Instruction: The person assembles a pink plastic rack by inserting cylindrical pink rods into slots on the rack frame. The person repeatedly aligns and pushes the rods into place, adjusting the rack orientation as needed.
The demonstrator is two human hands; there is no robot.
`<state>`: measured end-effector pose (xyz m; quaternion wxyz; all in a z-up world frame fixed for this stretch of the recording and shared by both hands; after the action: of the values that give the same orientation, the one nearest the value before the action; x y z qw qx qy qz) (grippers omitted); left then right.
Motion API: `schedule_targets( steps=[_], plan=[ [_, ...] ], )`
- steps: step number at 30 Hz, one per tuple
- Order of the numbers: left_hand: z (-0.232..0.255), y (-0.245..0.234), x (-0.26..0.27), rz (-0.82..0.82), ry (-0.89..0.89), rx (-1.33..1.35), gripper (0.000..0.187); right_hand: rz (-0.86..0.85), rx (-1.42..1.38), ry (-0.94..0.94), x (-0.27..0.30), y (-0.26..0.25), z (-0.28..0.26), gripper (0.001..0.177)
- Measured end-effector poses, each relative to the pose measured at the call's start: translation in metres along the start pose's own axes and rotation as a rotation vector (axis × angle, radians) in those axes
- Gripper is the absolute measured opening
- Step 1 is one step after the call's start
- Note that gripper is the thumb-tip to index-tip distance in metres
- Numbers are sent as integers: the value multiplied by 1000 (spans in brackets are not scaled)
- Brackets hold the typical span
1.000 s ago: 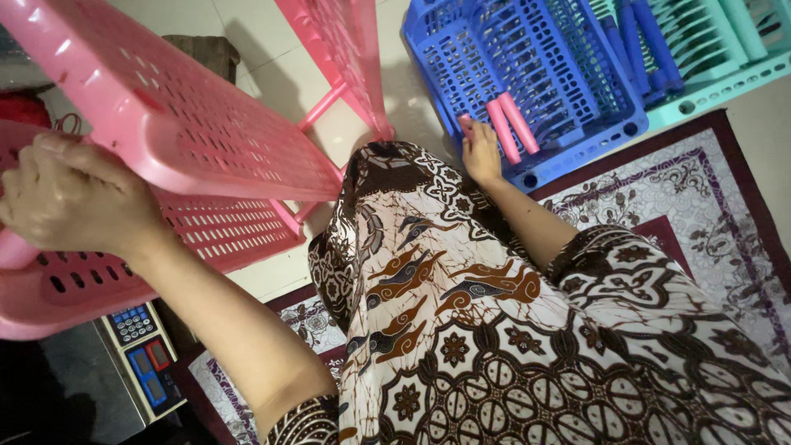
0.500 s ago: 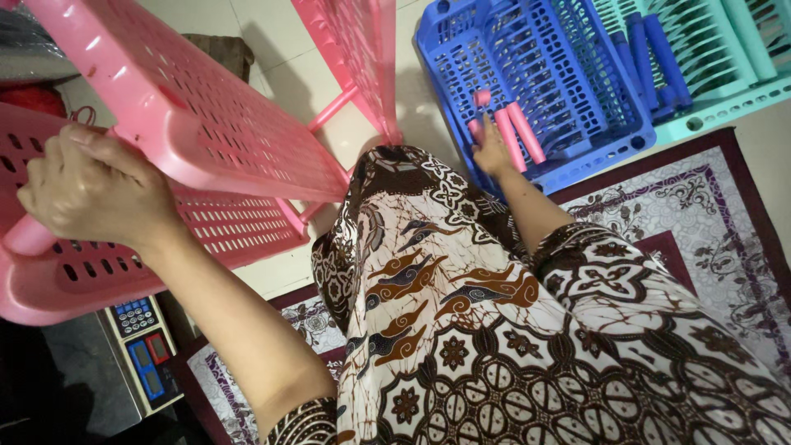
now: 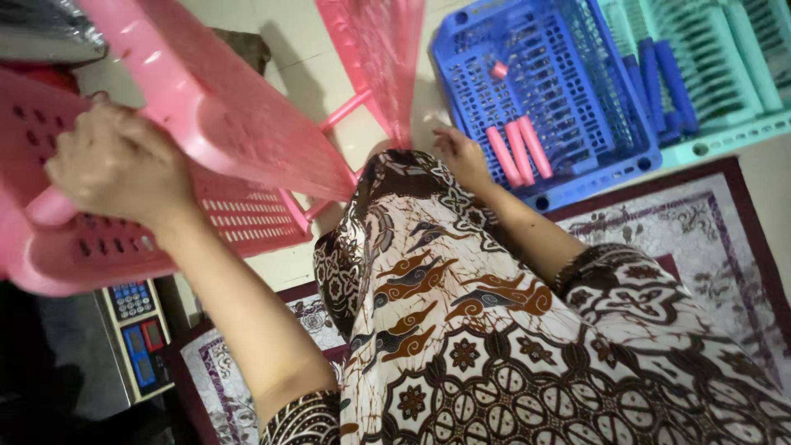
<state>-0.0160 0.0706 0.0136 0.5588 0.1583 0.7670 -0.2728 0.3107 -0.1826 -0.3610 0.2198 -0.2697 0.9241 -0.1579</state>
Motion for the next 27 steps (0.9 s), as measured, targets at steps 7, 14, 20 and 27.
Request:
schedule_targets(
  steps=[7,14,20,27],
  plan=[
    [-4,14,3,-126,-82,97,32,261,-379,-207,-30,-21,-163,46],
    [23,-11,-17,-9,-46,184,15,448,-420,-676,-18,-46,-320,43],
    [31,0,-29,-57,-92,286,28,95,39,-867,-25,19,-417,94],
    [29,42,-55,-695,-15,586,54,-334,-140,-763,-64,31,-424,92]
  ],
)
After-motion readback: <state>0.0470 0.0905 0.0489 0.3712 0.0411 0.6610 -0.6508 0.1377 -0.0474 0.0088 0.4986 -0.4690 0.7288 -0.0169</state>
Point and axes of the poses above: each hand's wrist, its own x-axis away from the middle knuckle, its own y-axis out of the palm, z = x × y, the point moved 9 cm from there along -x, towards the middle knuckle, and after that the axes turned 1 degree about -x, right-handed, at the moved point
